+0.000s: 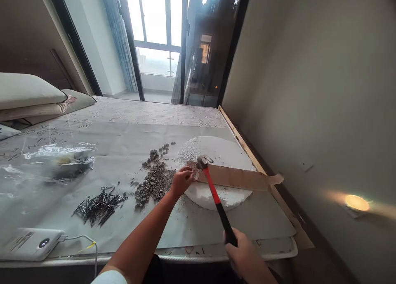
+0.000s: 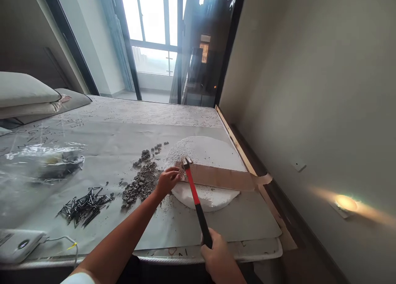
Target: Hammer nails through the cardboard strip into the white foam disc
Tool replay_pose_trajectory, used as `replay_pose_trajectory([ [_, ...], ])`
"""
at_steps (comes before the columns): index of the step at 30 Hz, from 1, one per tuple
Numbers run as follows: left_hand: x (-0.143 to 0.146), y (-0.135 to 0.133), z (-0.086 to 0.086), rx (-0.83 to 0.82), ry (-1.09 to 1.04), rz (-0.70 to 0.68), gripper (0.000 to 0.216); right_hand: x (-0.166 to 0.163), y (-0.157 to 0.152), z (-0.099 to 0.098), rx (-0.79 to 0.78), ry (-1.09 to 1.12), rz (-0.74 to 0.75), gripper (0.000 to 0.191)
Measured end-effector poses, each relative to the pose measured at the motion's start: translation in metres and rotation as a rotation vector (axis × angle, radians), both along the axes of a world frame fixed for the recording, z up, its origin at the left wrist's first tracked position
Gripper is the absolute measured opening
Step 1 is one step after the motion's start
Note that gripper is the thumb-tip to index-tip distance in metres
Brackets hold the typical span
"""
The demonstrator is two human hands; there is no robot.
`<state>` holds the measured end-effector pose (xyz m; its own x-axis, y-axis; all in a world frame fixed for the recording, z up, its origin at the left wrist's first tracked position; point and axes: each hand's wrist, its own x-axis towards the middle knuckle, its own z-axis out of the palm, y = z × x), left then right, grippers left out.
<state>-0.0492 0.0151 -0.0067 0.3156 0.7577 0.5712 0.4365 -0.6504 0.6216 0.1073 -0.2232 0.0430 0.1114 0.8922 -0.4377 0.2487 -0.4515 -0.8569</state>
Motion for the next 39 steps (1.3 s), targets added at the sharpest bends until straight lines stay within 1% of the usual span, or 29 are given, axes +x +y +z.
replay_pose_trajectory([
  [3,-0.01,-0.001,0.004,0.057,-0.064,0.121,0.018,-0.001,0.003,-0.004,-0.005,-0.071,-0.023,0.009],
  [5,-0.017,-0.002,0.006,0.067,-0.068,0.173,0.02,-0.001,0.006,-0.007,-0.004,-0.126,-0.002,0.009],
  [7,-0.025,-0.004,0.008,0.052,-0.051,0.205,0.023,-0.001,0.008,-0.009,0.05,-0.136,0.012,0.007],
  [9,-0.037,-0.006,0.012,0.021,-0.031,0.237,0.026,-0.002,0.007,-0.01,0.135,-0.128,-0.014,0.004],
  [11,-0.053,-0.01,0.017,-0.017,-0.004,0.266,0.027,-0.003,0.005,-0.01,0.155,-0.077,-0.049,0.003],
  [13,-0.074,-0.014,0.021,-0.06,0.051,0.306,0.026,-0.004,0.0,-0.01,0.102,0.029,-0.075,0.008],
  [15,-0.097,-0.019,0.023,-0.147,0.176,0.335,0.024,-0.006,-0.004,-0.011,0.054,0.154,-0.099,0.013],
  [18,-0.13,-0.033,0.015,-0.391,0.471,0.294,0.014,-0.007,-0.01,-0.016,0.045,0.266,-0.109,0.018],
  [20,-0.147,-0.045,0.005,-0.561,0.654,0.255,0.008,-0.008,-0.012,-0.02,0.038,0.304,-0.103,0.019],
  [21,-0.153,-0.052,-0.001,-0.62,0.716,0.248,0.009,-0.008,-0.013,-0.022,0.034,0.316,-0.105,0.02],
  [24,-0.162,-0.072,-0.015,-0.706,0.79,0.259,0.016,-0.01,-0.011,-0.026,0.023,0.334,-0.128,0.022],
  [26,-0.163,-0.08,-0.019,-0.719,0.8,0.26,0.018,-0.012,-0.01,-0.028,0.036,0.348,-0.139,0.023],
  [29,-0.161,-0.085,-0.018,-0.717,0.803,0.252,0.02,-0.014,-0.007,-0.026,0.053,0.384,-0.132,0.023],
  [32,-0.156,-0.081,-0.012,-0.715,0.795,0.243,0.019,-0.013,-0.004,-0.025,0.056,0.405,-0.136,0.023],
  [34,-0.15,-0.076,-0.005,-0.737,0.733,0.246,0.014,-0.012,-0.002,-0.026,0.063,0.409,-0.155,0.023],
  [35,-0.146,-0.073,-0.002,-0.762,0.654,0.246,0.011,-0.011,-0.001,-0.027,0.065,0.407,-0.166,0.024],
  [37,-0.135,-0.066,0.006,-0.812,0.414,0.228,0.009,-0.009,0.0,-0.028,0.061,0.404,-0.188,0.025],
  [39,-0.118,-0.06,0.014,-0.824,0.15,0.187,0.015,-0.006,0.002,-0.028,0.045,0.405,-0.195,0.025],
])
